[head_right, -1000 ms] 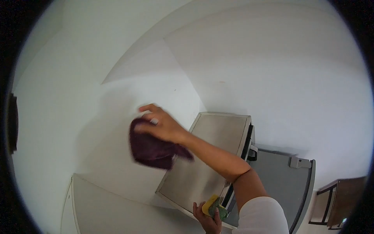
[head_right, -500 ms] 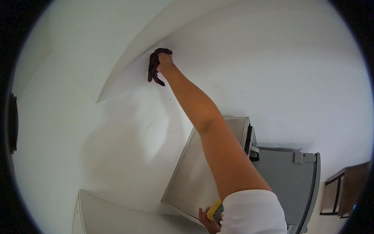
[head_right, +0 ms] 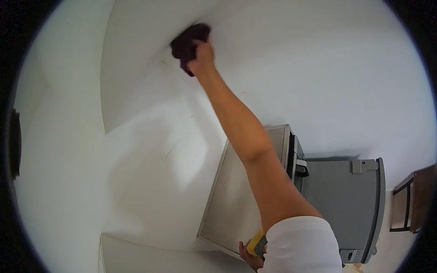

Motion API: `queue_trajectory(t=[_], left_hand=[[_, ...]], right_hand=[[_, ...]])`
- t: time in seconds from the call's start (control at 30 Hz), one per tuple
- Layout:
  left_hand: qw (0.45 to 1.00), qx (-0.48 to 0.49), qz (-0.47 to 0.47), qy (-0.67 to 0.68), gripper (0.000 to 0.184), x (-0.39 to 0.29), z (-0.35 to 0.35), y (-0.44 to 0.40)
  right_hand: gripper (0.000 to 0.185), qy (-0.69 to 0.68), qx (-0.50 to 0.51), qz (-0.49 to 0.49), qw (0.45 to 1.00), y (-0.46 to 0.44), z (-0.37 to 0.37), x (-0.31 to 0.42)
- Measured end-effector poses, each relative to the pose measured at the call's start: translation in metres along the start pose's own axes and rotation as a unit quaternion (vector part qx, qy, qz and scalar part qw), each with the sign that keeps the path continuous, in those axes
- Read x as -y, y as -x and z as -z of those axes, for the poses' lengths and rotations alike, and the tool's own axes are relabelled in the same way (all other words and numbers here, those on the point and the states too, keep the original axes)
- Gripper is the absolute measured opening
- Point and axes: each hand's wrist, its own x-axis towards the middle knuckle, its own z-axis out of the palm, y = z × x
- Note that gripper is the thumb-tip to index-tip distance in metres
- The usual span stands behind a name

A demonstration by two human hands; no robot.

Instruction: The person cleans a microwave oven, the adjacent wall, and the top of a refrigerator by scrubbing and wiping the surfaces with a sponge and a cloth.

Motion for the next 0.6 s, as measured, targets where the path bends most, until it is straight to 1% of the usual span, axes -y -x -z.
queue_trajectory(t=[0.07, 0.13, 0.2, 0.3, 0.37, 0.4, 0.47, 0.5, 0.53, 0.57, 0.6], left_hand=[[0.987, 0.107, -0.098, -0.075, 0.039, 0.013, 0.007, 0.001], [0.987, 0.122, -0.085, -0.06, 0.04, 0.011, 0.008, 0.004], [0.987, 0.137, -0.071, -0.044, 0.041, 0.006, 0.009, 0.006], [0.987, 0.143, -0.047, -0.06, 0.041, -0.009, 0.01, 0.0], [0.991, 0.109, -0.061, -0.046, 0.036, -0.012, 0.01, -0.003], [0.991, 0.109, -0.059, -0.05, 0.036, -0.005, 0.011, 0.0], [0.985, 0.142, -0.082, -0.044, 0.04, 0.011, 0.01, 0.006], [0.986, 0.14, -0.081, -0.044, 0.04, 0.006, 0.008, 0.008], [0.992, 0.122, 0.019, 0.04, 0.04, 0.0, 0.007, 0.01], [0.98, 0.1, 0.119, 0.126, 0.039, -0.004, 0.005, 0.009], [0.98, 0.096, 0.119, 0.128, 0.039, 0.003, 0.006, 0.009]], right_hand=[[0.044, 0.093, 0.003, 0.168, 0.981, 0.038, -0.004, 0.041], [0.042, 0.211, -0.016, 0.289, 0.934, 0.059, 0.005, 0.064], [0.043, 0.262, -0.09, 0.29, 0.916, 0.068, 0.019, 0.062], [0.046, 0.224, -0.087, 0.158, 0.958, 0.071, 0.029, 0.037], [0.044, 0.235, -0.062, 0.092, 0.966, 0.065, 0.024, 0.015], [0.043, 0.229, -0.053, 0.059, 0.97, 0.063, 0.018, 0.005], [0.036, 0.248, -0.033, 0.014, 0.968, 0.032, 0.02, -0.024], [0.046, 0.253, -0.05, -0.048, 0.965, 0.026, 0.011, -0.032], [0.046, 0.252, -0.047, -0.049, 0.965, 0.014, 0.009, -0.046], [0.052, 0.348, -0.092, -0.042, 0.932, -0.007, 0.018, -0.067], [0.058, 0.441, -0.137, -0.034, 0.887, -0.028, 0.033, -0.087]])
